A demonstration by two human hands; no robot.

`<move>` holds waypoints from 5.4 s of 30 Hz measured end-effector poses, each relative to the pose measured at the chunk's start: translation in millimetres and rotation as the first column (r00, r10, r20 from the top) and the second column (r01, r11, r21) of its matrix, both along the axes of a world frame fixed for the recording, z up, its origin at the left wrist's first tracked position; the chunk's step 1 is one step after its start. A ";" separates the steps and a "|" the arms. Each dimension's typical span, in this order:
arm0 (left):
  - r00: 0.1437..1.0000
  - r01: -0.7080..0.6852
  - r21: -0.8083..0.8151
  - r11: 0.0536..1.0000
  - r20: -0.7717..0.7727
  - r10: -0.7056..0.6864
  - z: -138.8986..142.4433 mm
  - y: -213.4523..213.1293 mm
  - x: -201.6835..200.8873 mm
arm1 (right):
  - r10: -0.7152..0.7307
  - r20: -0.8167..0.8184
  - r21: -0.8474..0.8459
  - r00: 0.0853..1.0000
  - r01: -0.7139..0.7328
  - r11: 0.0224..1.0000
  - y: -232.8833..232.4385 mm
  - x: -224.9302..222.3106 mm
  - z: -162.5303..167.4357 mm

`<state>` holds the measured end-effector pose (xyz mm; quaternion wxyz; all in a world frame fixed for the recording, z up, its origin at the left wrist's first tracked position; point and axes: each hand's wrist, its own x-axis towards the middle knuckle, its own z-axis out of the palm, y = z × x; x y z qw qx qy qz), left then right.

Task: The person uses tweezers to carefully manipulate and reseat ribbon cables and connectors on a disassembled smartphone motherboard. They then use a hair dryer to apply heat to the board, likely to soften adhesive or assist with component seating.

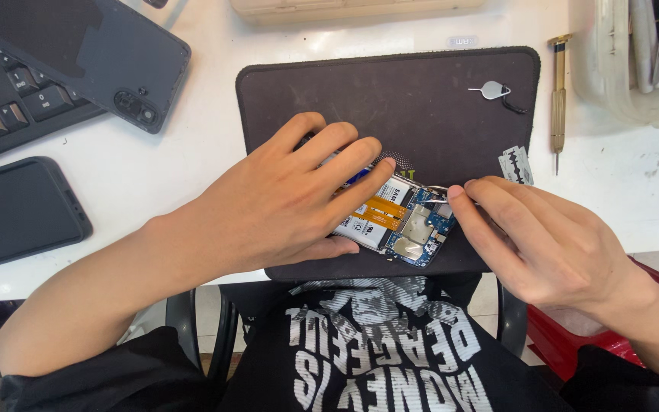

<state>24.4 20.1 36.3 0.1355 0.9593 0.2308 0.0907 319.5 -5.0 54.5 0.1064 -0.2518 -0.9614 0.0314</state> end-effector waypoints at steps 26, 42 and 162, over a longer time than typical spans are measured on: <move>1.000 0.001 0.036 0.999 0.010 -0.002 -0.2 0.1 0.1 | 0.037 0.184 0.006 0.982 -0.039 0.999 9.2 5.9 6.4; 1.000 -0.003 0.024 1.000 0.012 0.003 -0.1 0.2 1.1 | 0.114 0.156 0.092 0.981 -0.130 0.987 27.5 8.0 1.0; 0.957 0.155 -0.400 0.903 0.287 -0.037 -13.0 0.8 11.1 | 0.108 0.089 -0.225 0.990 -0.085 0.971 39.5 7.6 -5.5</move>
